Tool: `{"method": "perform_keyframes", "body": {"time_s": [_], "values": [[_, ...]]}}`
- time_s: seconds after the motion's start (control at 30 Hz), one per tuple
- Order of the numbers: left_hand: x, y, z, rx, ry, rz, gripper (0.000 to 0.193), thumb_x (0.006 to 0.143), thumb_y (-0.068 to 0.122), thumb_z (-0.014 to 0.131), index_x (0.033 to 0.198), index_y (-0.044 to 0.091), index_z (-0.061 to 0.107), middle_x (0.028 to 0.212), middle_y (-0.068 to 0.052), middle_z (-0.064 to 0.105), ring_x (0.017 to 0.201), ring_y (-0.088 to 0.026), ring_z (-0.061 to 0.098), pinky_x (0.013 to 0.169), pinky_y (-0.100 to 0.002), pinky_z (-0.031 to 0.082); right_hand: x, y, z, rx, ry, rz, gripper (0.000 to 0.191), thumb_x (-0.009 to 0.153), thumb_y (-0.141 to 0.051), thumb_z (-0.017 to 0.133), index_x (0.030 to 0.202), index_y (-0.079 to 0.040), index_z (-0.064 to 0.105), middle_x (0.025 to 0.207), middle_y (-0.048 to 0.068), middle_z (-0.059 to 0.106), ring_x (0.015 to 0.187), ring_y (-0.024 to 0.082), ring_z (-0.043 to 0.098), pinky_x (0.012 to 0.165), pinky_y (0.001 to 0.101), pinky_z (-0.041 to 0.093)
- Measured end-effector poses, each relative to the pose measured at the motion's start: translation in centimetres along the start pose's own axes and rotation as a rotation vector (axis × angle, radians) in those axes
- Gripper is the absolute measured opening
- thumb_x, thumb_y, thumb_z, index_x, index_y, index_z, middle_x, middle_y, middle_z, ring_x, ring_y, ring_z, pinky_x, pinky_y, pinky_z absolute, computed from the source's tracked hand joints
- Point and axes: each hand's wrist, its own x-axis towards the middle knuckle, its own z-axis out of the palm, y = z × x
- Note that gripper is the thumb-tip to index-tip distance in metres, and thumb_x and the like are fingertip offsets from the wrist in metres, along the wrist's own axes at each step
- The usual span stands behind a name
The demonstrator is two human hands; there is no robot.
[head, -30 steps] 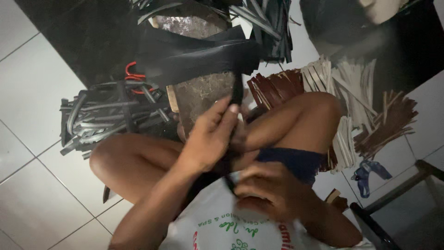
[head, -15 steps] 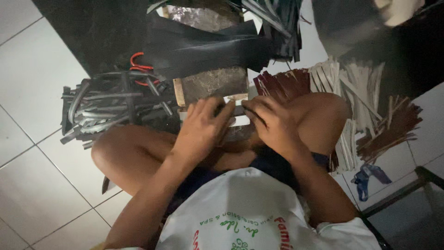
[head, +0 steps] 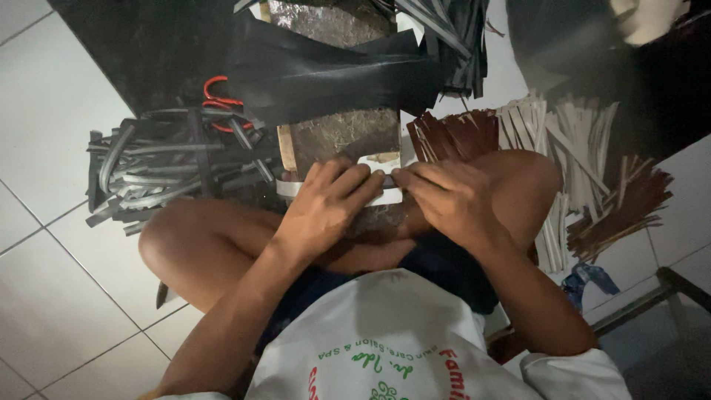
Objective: The person sits cross-legged on the floor and repeatedly cuts strips from a black rubber sheet using a knife. The person holds the rubber sheet against a wooden block and slices off thin strips, which are then placed in a pile.
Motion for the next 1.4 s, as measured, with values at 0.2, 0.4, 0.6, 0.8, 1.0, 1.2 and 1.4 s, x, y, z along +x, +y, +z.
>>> {"method": "perform_keyframes", "body": {"time_s": [0.2,0.4,0.6,0.8,1.0,1.2,1.4], "values": [[0.1,-0.7,-0.3,0.047,-0.008,0.096,0.033,0.094,0.016,0.067,0.125,0.003,0.070,0.113,-0.004,0.062,0.103,-0.022,0.059,0.088,-0.038,0.047,0.0,-0.2,0.1,-0.118,-0.012,-0.086,0.019,0.091,-0.006,0.078,0.110,-0.008,0.080,0.102,0.001,0.072,0.079,0.015,0.069,0.066,0.0315,0.055],[0.3,-1.2,-0.1,0.009,-0.066,0.083,0.037,0.090,0.014,0.065,0.126,0.004,0.068,0.116,-0.005,0.061,0.106,-0.024,0.059,0.090,-0.039,0.048,-1.0,0.7,0.4,-0.171,-0.099,-0.032,0.036,0.093,-0.006,0.073,0.126,-0.019,0.076,0.105,0.003,0.072,0.083,0.016,0.069,0.069,0.0300,0.055],[1.3,0.3,1.2,-0.055,-0.028,-0.017,0.046,0.086,0.017,0.066,0.128,-0.001,0.065,0.119,-0.011,0.061,0.110,-0.029,0.059,0.092,-0.041,0.049,-2.3,0.5,4.3,0.546,0.113,0.686,0.020,0.108,-0.015,0.060,0.123,-0.002,0.065,0.105,0.008,0.070,0.093,0.011,0.066,0.080,0.0265,0.055],[2.0,0.6,1.0,-0.230,0.024,-0.111,0.049,0.077,0.021,0.074,0.122,0.002,0.067,0.116,-0.013,0.061,0.109,-0.031,0.058,0.092,-0.040,0.049,-2.1,0.4,7.8,0.796,0.192,1.038,0.020,0.106,-0.022,0.060,0.105,-0.003,0.065,0.089,0.000,0.065,0.080,0.007,0.058,0.071,0.0251,0.051],[1.3,-0.6,0.7,-0.305,-0.002,-0.140,0.038,0.081,0.006,0.071,0.119,0.003,0.069,0.110,-0.013,0.062,0.105,-0.032,0.060,0.093,-0.042,0.051,-2.0,1.2,8.1,0.846,0.169,1.039,0.023,0.108,-0.024,0.058,0.103,-0.003,0.064,0.086,-0.001,0.064,0.078,0.006,0.055,0.070,0.0251,0.050],[1.4,-1.0,1.1,-0.261,0.002,-0.115,0.035,0.082,0.002,0.070,0.117,0.003,0.070,0.110,-0.012,0.064,0.106,-0.031,0.062,0.093,-0.041,0.051,-2.0,2.1,8.3,0.716,0.130,1.012,0.024,0.108,-0.023,0.057,0.102,-0.002,0.065,0.084,0.001,0.066,0.077,0.007,0.058,0.068,0.0256,0.050],[1.8,-1.1,1.0,-0.252,-0.017,-0.124,0.031,0.084,0.000,0.069,0.115,0.004,0.072,0.109,-0.009,0.066,0.104,-0.028,0.063,0.091,-0.040,0.051,-2.3,3.1,8.2,0.584,0.081,0.971,0.023,0.108,-0.023,0.057,0.105,-0.002,0.066,0.087,0.003,0.068,0.082,0.010,0.060,0.073,0.0268,0.050]]}}
